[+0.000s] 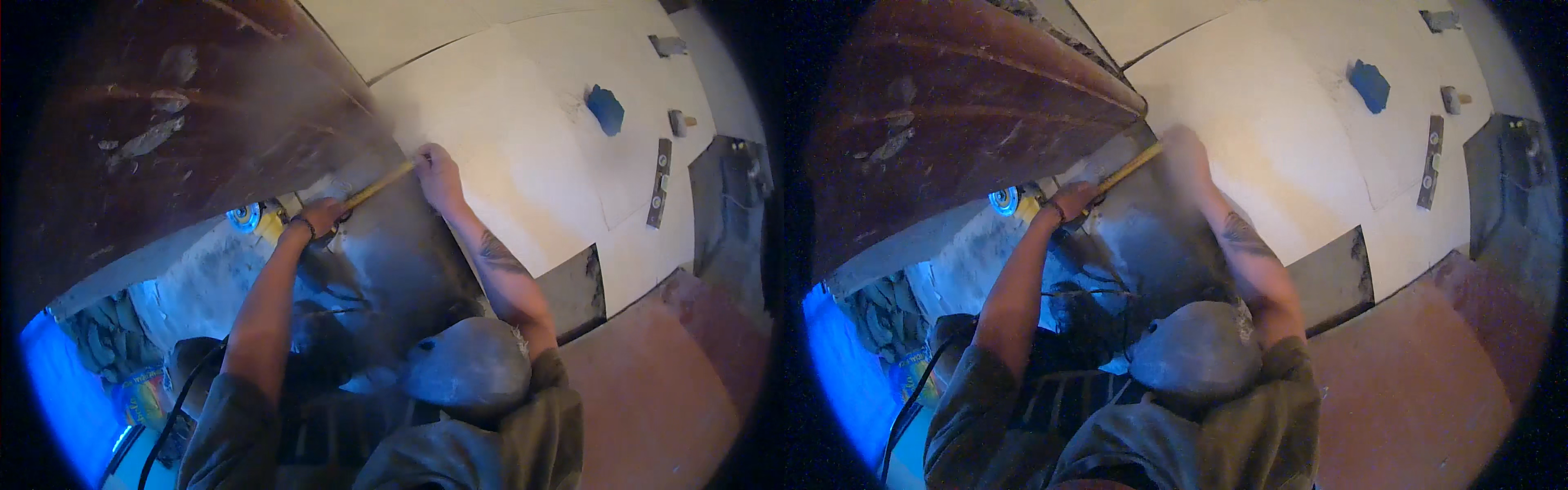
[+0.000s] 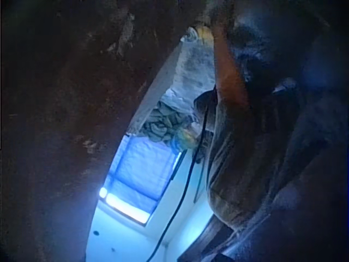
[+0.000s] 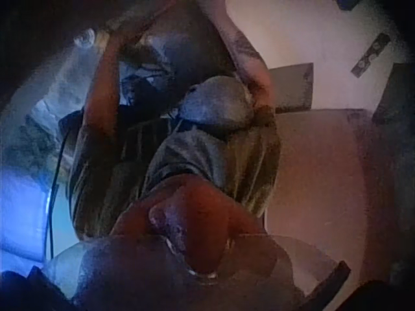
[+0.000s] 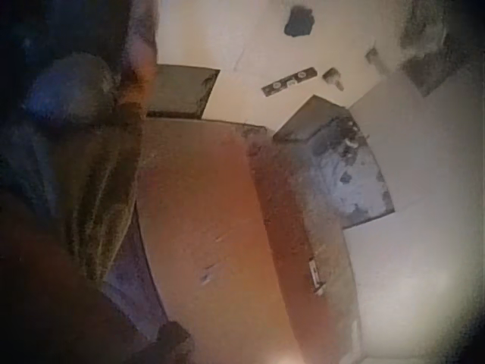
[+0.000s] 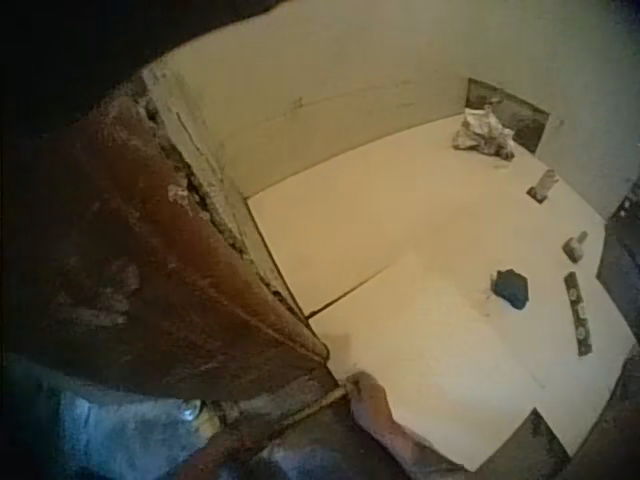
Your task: The person measures a tile on the floor, marks it with a pencil, and then cuts the tile using an angle grinder.
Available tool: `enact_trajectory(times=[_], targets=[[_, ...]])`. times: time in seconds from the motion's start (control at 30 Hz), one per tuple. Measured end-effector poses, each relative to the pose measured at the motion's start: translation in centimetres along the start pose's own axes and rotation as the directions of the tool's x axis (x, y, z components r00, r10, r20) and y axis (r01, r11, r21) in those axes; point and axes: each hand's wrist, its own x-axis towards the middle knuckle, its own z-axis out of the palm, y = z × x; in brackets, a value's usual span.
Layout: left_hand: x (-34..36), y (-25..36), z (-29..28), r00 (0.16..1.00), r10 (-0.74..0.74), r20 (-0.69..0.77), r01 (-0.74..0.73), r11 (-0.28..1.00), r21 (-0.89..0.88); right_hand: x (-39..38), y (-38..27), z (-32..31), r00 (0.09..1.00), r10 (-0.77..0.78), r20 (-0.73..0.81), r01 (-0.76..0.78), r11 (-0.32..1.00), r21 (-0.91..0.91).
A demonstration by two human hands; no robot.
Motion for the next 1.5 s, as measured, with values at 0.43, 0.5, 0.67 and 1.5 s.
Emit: enact_trajectory(times=[0.43, 0.5, 0.67, 1.5], targets=[[2.7, -1.2, 1.0, 0.97, -0.232, 0.067, 0.2, 0.928, 0.314, 0.1, 3.6, -0.5, 0.986, 0.167, -0.026, -0.159, 0.967, 0.201], [2.7, -1.3, 1.5, 0.985, -0.165, -0.056, 0.173, 0.965, 0.195, 0.0, 4.4, -0.5, 0.982, 0.189, 0.013, -0.188, 0.968, 0.164], [2.7, -2.4, 2.8, 0.985, -0.149, -0.09, 0.16, 0.977, 0.139, 0.1, 3.7, -1.0, 0.995, 0.102, 0.0, -0.099, 0.967, 0.235], [2.2, -1.5, 2.3, 0.966, -0.239, -0.096, 0.249, 0.961, 0.118, -1.4, 0.6, -2.8, 0.966, 0.229, 0.12, -0.253, 0.932, 0.258]])
